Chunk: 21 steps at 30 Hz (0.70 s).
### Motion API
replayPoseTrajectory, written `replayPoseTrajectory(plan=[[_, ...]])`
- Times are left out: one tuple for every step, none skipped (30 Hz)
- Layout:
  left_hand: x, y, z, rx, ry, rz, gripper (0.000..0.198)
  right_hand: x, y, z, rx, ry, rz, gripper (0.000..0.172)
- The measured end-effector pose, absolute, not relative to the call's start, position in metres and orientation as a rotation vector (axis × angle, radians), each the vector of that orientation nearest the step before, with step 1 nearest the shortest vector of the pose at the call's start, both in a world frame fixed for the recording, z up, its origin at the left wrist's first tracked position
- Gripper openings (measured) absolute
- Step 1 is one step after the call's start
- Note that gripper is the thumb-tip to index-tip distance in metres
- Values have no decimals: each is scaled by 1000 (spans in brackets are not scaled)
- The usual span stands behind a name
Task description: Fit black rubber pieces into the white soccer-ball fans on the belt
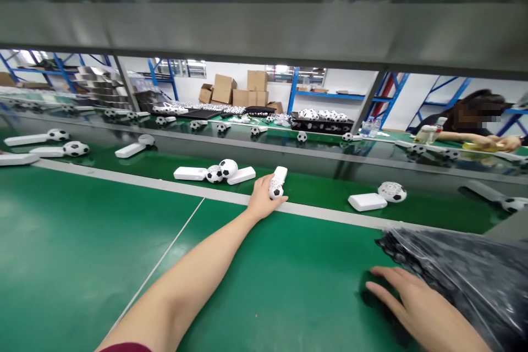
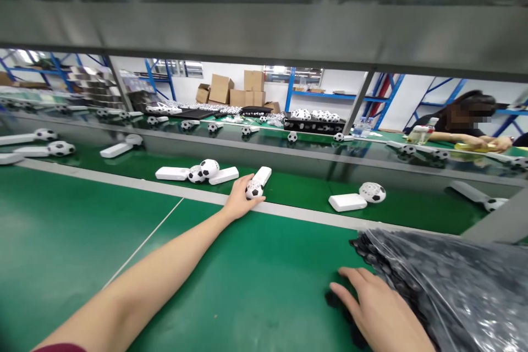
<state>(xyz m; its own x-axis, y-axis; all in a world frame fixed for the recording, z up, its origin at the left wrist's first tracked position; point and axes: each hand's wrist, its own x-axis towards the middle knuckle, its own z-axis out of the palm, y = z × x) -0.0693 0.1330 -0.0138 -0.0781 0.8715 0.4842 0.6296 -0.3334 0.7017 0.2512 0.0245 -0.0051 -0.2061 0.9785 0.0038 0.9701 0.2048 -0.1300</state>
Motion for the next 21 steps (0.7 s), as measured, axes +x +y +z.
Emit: replayPoseTrajectory(plan=[[-70,131,-11,1954,1672,1398,69,249,23,-3,-1879,-2382,199,43],[-72,130,-8,1954,1707,1437,70,246,21,-2,-1838,-2394,232,42],[-75,129,-4,1947,1761,1477,72,244,19,-1,-1808,-2400,250,41],[-80,130,0,1936,1851,1508,73,242,18,0,-1788,-2400,256,39],[-87,131,4,1939,1983,1490,75,241,17,0,-1772,-2396,255,37],[-96,133,9,1959,2133,1417,77,241,16,-1,-1760,-2389,250,34],[-106,136,14,1992,2282,1302,79,240,15,-1,-1749,-2382,251,32],[-117,140,20,2045,2395,1128,80,241,15,-2,-1744,-2376,262,30],[-127,143,25,2099,2425,986,80,242,16,-3,-1746,-2371,282,28],[-136,147,30,2147,2407,874,76,243,17,-4,-1751,-2370,309,26],[-143,149,35,2192,2368,777,69,244,18,-5,-1761,-2373,339,23],[-147,150,40,2233,2323,711,62,245,20,-5,-1770,-2382,368,20],[-148,149,44,2276,2288,643,55,246,21,-5,-1776,-2395,395,18],[-144,146,47,2322,2257,585,50,247,21,-5,-1780,-2409,419,16],[-138,141,50,2369,2233,539,46,248,22,-4,-1780,-2419,444,16],[-128,133,52,2415,2213,503,43,248,21,-2,-1776,-2424,477,15],[-117,123,53,2457,2193,472,41,249,20,0,-1768,-2424,514,13],[-104,112,54,2494,2171,441,39,249,19,3,-1759,-2419,555,12],[-92,99,55,2527,2142,409,38,249,17,5,-1754,-2412,593,13],[-80,85,56,2557,2107,378,38,249,15,8,-1747,-2408,621,16],[-70,71,58,2583,2061,341,40,249,14,10,-1742,-2407,636,17]])
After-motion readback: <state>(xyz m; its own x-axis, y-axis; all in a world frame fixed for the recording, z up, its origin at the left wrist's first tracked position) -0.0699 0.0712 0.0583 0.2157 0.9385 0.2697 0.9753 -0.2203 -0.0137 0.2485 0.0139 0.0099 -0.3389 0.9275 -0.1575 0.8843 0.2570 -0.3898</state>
